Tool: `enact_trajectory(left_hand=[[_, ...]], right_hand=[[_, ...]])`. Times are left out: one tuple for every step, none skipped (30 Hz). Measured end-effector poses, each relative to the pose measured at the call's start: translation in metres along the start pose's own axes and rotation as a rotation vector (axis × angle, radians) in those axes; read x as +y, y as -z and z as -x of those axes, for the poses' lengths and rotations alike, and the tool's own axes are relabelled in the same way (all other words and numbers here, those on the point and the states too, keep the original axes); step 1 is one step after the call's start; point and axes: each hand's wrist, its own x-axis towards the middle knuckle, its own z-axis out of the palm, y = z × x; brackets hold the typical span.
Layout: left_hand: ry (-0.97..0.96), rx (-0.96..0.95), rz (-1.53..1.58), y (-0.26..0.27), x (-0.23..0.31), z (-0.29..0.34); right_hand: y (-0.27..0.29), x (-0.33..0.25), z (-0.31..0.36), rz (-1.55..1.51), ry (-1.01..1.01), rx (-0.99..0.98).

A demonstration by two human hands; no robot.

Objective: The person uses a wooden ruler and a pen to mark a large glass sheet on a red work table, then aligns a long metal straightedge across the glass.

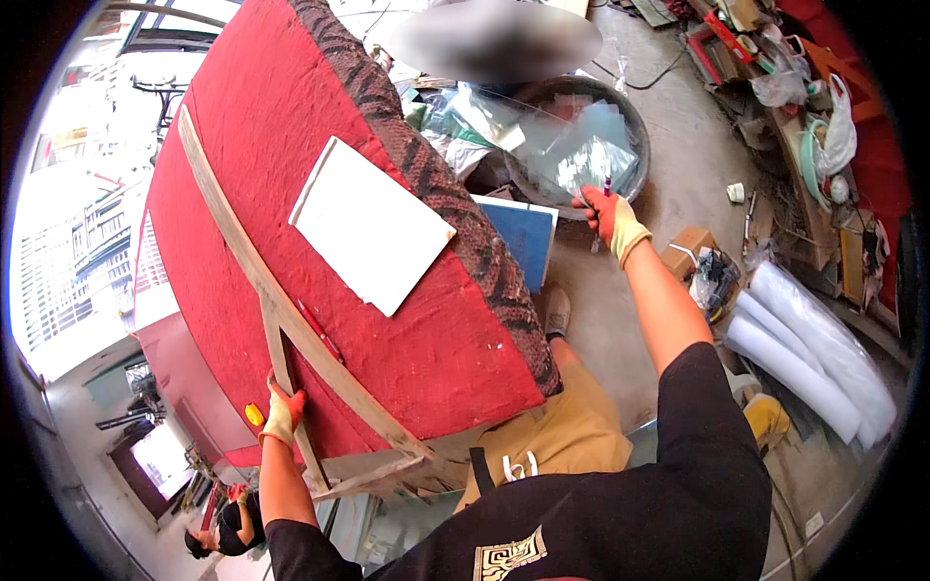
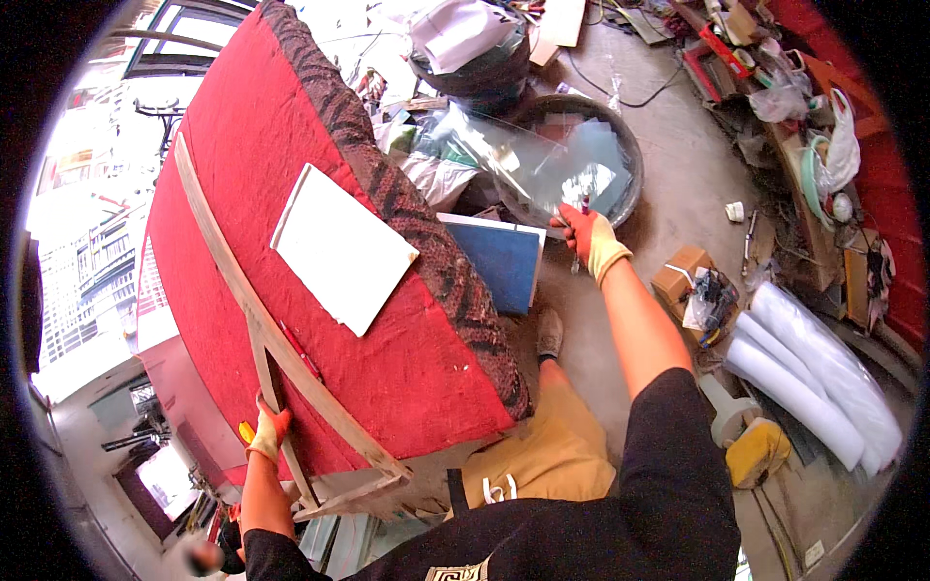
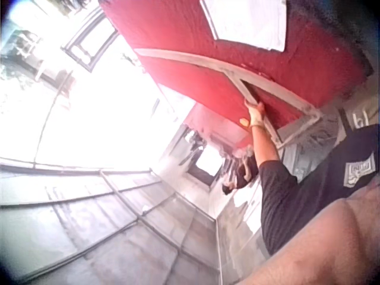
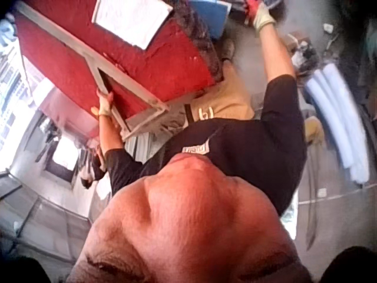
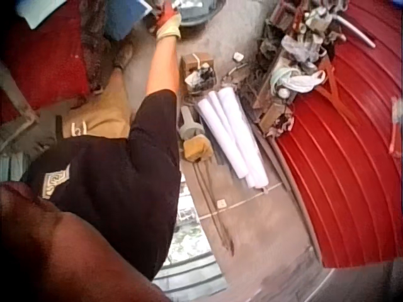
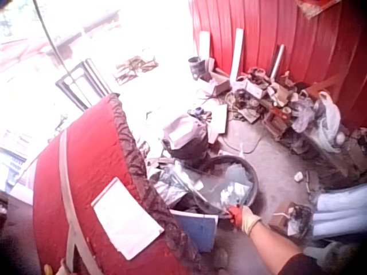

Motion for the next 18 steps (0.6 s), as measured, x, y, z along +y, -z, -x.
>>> enact_trajectory(left_hand=[[0.001, -0.001, -0.016, 0.0, -0.001, 0.0], [-0.01, -0.003, -0.027, 0.001, -0.003, 0.0], [-0.023, -0.005, -0.035, 0.002, -0.006, -0.001], [-0.029, -0.007, -0.034, 0.003, -0.009, -0.002], [-0.035, -0.014, -0.03, 0.004, -0.013, -0.003], [-0.033, -0.021, -0.015, 0.004, -0.017, -0.004], [0.004, -0.03, 0.003, 0.004, -0.019, -0.005], [-0.043, -0.021, -0.017, 0.004, -0.021, -0.005], [-0.058, -0.013, -0.033, 0.004, -0.02, -0.006], [0.004, -0.022, -0.055, 0.004, -0.018, -0.006], [-0.048, -0.022, -0.039, 0.003, -0.014, -0.005], [-0.014, -0.035, -0.03, 0.004, -0.009, -0.003], [0.027, -0.026, -0.016, 0.005, -0.004, -0.002], [0.013, -0.04, -0.002, 0.005, 0.001, 0.0], [0.007, -0.048, -0.019, 0.005, 0.004, 0.001], [-0.003, -0.048, -0.03, 0.006, 0.007, 0.001], [-0.023, -0.035, -0.021, 0.008, 0.004, 0.004], [-0.01, -0.056, 0.011, 0.007, 0.003, 0.001]], right_hand=[[-0.006, 0.002, -0.018, 0.022, -0.008, -0.007], [-0.011, 0.002, -0.036, -0.001, -0.061, 0.021], [-0.016, 0.003, -0.054, -0.024, -0.134, 0.075], [-0.016, 0.009, -0.065, 0.01, -0.108, 0.116], [-0.014, 0.013, -0.074, 0.056, -0.104, 0.192], [-0.008, 0.017, -0.08, 0.095, -0.148, 0.25], [0.004, 0.018, -0.086, 0.206, -0.254, 0.277], [0.016, 0.022, -0.086, 0.308, -0.278, 0.284], [0.03, 0.026, -0.083, 0.436, -0.263, 0.326], [0.045, 0.031, -0.078, 0.574, -0.218, 0.385], [0.059, 0.038, -0.07, 0.699, -0.175, 0.442], [0.071, 0.048, -0.058, 0.888, -0.134, 0.494], [0.082, 0.059, -0.044, 0.873, -0.135, 0.514], [0.091, 0.075, -0.026, 0.946, -0.148, 0.512], [0.1, 0.092, -0.005, 1.015, -0.162, 0.499], [0.106, 0.116, 0.021, 1.137, -0.184, 0.462], [0.108, 0.136, 0.05, 1.284, -0.249, 0.435], [0.112, 0.156, 0.071, 1.296, -0.201, 0.381]])
